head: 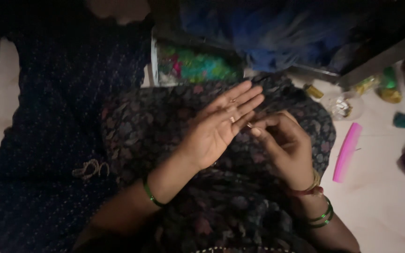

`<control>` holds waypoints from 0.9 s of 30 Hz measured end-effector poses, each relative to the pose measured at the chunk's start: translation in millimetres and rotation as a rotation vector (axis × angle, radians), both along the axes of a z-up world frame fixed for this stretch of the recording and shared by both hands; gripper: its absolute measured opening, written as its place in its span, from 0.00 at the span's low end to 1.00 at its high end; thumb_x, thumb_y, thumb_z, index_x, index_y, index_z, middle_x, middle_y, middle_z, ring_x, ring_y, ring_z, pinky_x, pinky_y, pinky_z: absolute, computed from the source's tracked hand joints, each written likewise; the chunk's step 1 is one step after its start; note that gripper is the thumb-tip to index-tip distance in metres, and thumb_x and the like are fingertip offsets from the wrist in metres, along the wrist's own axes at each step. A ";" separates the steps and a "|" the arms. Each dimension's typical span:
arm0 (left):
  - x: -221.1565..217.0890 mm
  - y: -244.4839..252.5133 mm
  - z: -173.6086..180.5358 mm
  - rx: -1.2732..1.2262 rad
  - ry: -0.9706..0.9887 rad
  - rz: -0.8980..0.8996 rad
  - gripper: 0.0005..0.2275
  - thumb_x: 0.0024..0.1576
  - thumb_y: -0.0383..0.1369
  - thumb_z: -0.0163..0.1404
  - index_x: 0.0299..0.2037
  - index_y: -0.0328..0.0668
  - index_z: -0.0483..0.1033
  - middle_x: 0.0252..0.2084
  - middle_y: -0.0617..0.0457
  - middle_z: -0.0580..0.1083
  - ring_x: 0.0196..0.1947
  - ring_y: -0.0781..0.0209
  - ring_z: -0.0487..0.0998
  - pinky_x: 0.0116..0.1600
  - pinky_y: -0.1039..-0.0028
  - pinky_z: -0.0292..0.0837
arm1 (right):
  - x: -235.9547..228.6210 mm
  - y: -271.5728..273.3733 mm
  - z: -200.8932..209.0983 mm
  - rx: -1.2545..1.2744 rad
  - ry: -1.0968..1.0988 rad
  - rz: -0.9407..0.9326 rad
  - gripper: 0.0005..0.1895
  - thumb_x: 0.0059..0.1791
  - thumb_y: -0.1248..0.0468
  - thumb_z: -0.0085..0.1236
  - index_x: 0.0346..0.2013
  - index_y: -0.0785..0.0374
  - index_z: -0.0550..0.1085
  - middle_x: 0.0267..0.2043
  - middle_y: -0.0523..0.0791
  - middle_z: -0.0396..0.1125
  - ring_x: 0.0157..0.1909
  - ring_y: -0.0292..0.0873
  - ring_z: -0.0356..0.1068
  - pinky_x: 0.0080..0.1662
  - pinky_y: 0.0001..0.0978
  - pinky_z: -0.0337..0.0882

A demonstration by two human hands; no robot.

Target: Hand sewing decorative tassels and beads onto the edge of a yellow saree.

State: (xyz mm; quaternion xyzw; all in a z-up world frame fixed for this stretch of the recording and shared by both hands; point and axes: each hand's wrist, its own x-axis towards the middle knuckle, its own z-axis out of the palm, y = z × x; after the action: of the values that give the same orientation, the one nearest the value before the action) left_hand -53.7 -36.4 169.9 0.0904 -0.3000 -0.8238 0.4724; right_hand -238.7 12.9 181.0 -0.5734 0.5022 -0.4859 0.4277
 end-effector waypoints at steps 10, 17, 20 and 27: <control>-57.4 -100.8 -3.5 0.022 -0.025 0.158 0.12 0.70 0.31 0.52 0.54 0.25 0.75 0.54 0.43 0.75 0.52 0.58 0.75 0.56 0.69 0.71 | -79.4 -39.1 10.6 -0.244 -0.549 -0.211 0.18 0.55 0.74 0.59 0.60 0.67 0.72 0.45 0.45 0.69 0.50 0.43 0.73 0.52 0.36 0.73; -133.4 -139.3 53.0 -0.079 -0.134 0.135 0.06 0.61 0.30 0.54 0.46 0.42 0.78 0.42 0.60 0.76 0.41 0.71 0.74 0.45 0.78 0.68 | -118.2 -100.7 5.9 -0.172 -0.586 -0.276 0.09 0.55 0.71 0.56 0.50 0.68 0.73 0.43 0.47 0.71 0.42 0.42 0.73 0.46 0.35 0.76; -144.6 -136.0 53.4 -0.066 -0.106 0.090 0.06 0.65 0.32 0.56 0.40 0.37 0.77 0.33 0.58 0.73 0.34 0.70 0.71 0.38 0.79 0.65 | -113.6 -120.5 11.7 -0.149 -0.639 -0.218 0.08 0.55 0.73 0.55 0.50 0.69 0.74 0.45 0.47 0.72 0.44 0.41 0.73 0.47 0.33 0.74; -137.3 -122.6 71.0 -0.071 -0.133 0.047 0.11 0.65 0.36 0.55 0.38 0.32 0.79 0.26 0.59 0.70 0.24 0.74 0.65 0.27 0.83 0.55 | -102.5 -138.7 31.8 -0.215 -0.816 -0.039 0.09 0.54 0.75 0.56 0.49 0.70 0.75 0.49 0.51 0.73 0.47 0.44 0.74 0.50 0.37 0.75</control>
State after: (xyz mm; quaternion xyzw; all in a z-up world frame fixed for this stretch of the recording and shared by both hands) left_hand -191.0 -159.0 240.9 0.1351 -0.3576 -0.7934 0.4737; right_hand -341.2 -125.7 212.8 -0.3656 0.2489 -0.7307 0.5200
